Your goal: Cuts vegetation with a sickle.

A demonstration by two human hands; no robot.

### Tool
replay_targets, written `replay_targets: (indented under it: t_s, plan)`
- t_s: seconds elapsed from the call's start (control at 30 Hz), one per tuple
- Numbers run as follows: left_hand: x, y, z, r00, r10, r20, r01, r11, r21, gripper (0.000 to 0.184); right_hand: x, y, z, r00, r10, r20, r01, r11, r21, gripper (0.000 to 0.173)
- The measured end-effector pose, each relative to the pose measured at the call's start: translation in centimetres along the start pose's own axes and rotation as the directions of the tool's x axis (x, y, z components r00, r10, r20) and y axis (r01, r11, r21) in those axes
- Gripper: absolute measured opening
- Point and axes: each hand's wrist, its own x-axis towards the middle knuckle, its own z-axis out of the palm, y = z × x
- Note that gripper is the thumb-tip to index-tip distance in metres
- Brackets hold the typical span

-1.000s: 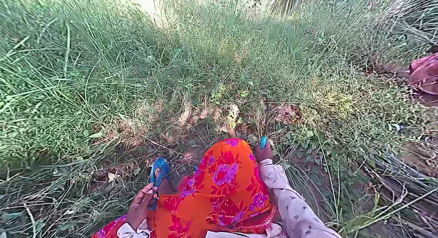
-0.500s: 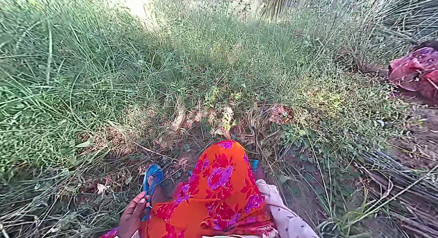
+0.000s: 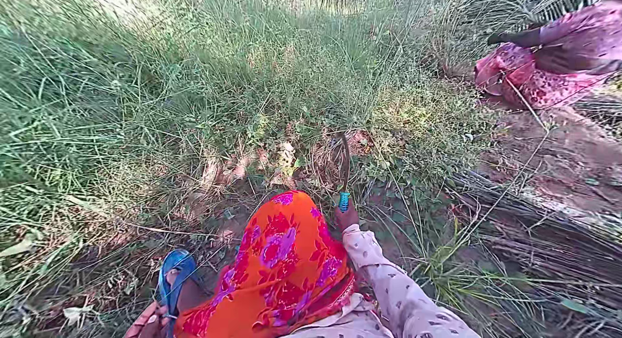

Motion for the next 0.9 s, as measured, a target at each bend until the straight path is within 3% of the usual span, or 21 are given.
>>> replay_targets:
  t_s: [0.13,0.27,0.37,0.47,0.57,0.63,0.73,0.9]
  plan:
    - [0.0,0.0,0.0,0.999,0.011,-0.04,-0.013,0.999,-0.037,0.034,7.1,-1.3,-3.4,0.974,0.044,-0.221,-0.045,0.999,-0.001,0.069]
    - [0.0,0.1,0.3,1.0,0.004,-0.015,-0.004,1.0,-0.011,0.034,10.5,2.7,-7.3,0.941,0.283,-0.183,-0.309,0.942,-0.129,0.07]
    - [0.0,0.4,0.5,1.0,0.016,-0.013,-0.016,1.0,0.011,0.034,7.0,7.4,-7.0,0.927,0.335,-0.171,-0.366,0.909,-0.201,0.072]
    - [0.0,0.6,0.3,1.0,0.015,0.016,-0.015,0.999,0.035,0.035,-1.0,10.3,-5.3,0.941,0.31,-0.138,-0.33,0.931,-0.158,0.074]
    - [0.3,1.1,0.6,0.999,0.01,0.031,-0.011,0.999,0.047,0.034,-9.6,10.2,-3.3,0.953,0.302,-0.014,-0.302,0.952,-0.04,0.069]
    - [0.6,1.1,0.7,0.999,-0.002,0.044,-0.002,0.996,0.091,0.038,-12.2,10.3,-2.3,0.959,0.269,0.092,-0.267,0.963,-0.035,0.062]
    - [0.9,0.4,0.8,0.999,0.012,0.048,-0.019,0.99,0.139,0.039,-10.7,9.1,-2.2,0.954,0.25,0.162,-0.247,0.968,-0.043,0.063]
    - [0.0,-0.2,0.1,1.0,0.026,0.003,-0.026,0.999,0.024,0.034,-3.5,3.9,-2.5,0.976,0.115,-0.185,-0.084,0.983,0.165,0.068]
